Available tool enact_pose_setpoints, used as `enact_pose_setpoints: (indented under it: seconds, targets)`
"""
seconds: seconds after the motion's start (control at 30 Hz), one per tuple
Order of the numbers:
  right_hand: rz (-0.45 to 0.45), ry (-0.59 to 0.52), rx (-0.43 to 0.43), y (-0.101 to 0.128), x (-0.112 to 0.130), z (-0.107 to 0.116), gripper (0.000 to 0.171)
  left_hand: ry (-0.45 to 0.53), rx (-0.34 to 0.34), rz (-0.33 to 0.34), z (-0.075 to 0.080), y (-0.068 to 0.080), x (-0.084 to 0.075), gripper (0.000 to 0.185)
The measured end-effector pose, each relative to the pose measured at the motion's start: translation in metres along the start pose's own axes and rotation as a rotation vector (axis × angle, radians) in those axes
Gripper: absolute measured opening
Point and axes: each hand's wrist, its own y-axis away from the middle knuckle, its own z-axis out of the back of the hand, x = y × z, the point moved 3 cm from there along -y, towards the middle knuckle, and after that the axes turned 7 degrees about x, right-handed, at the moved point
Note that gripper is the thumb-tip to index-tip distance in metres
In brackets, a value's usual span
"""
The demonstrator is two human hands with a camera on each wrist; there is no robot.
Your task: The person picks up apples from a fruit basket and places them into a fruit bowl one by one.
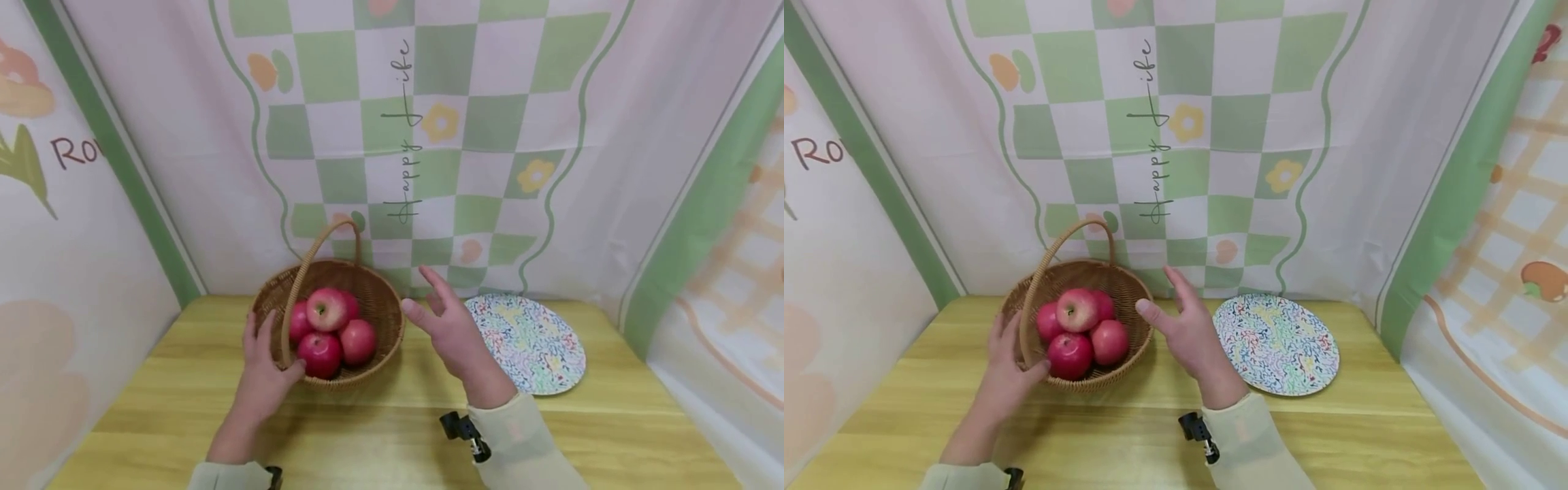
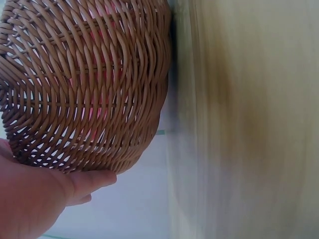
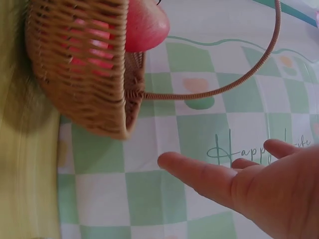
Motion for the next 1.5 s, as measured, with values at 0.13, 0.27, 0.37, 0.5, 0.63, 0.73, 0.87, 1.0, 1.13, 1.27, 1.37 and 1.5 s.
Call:
enact_pose_setpoints:
  seconds: [0.13,0.27,0.37,0.5,0.63,0.73,0.87,1.0,1.13,1.27,1.37,1.5]
  targets:
    - [0.01,-0.106,0.023,0.003,0.0,0.001,0.077,-0.005,0.028,-0.013,-0.008,-0.002,-0.003,0.1]
    - [0.013,-0.166,0.04,0.004,-0.002,0.0,0.08,-0.012,0.049,-0.041,-0.014,-0.002,-0.005,0.099]
    - [0.016,-0.18,0.06,0.003,-0.004,-0.003,0.083,-0.014,0.056,-0.052,-0.016,-0.001,-0.007,0.1]
    - [0.004,-0.19,0.087,0.001,-0.006,-0.009,0.084,-0.015,0.066,-0.051,-0.016,0.001,-0.01,0.102]
    - [0.005,-0.172,0.096,-0.002,-0.007,-0.015,0.086,-0.007,0.068,-0.07,-0.016,0.004,-0.011,0.104]
    - [0.01,-0.141,0.101,-0.003,-0.008,-0.015,0.088,0.006,0.075,-0.1,-0.019,0.004,-0.015,0.105]
    - [0.004,-0.052,0.104,-0.004,-0.011,-0.014,0.09,0.014,0.085,-0.125,-0.024,0.004,-0.018,0.107]
    - [-0.009,0.071,0.096,-0.004,-0.015,-0.013,0.092,0.007,0.089,-0.135,-0.027,0.005,-0.018,0.108]
    - [-0.009,0.13,0.108,-0.006,-0.018,-0.013,0.094,0.009,0.098,-0.144,-0.029,0.006,-0.019,0.108]
    - [0.012,0.16,0.135,-0.011,-0.021,-0.015,0.094,0.005,0.104,-0.155,-0.031,0.006,-0.02,0.107]
    - [0.034,0.184,0.15,-0.015,-0.024,-0.016,0.093,0.001,0.103,-0.165,-0.031,0.007,-0.021,0.106]
    - [0.045,0.17,0.179,-0.02,-0.031,-0.019,0.093,-0.001,0.108,-0.17,-0.03,0.008,-0.022,0.1]
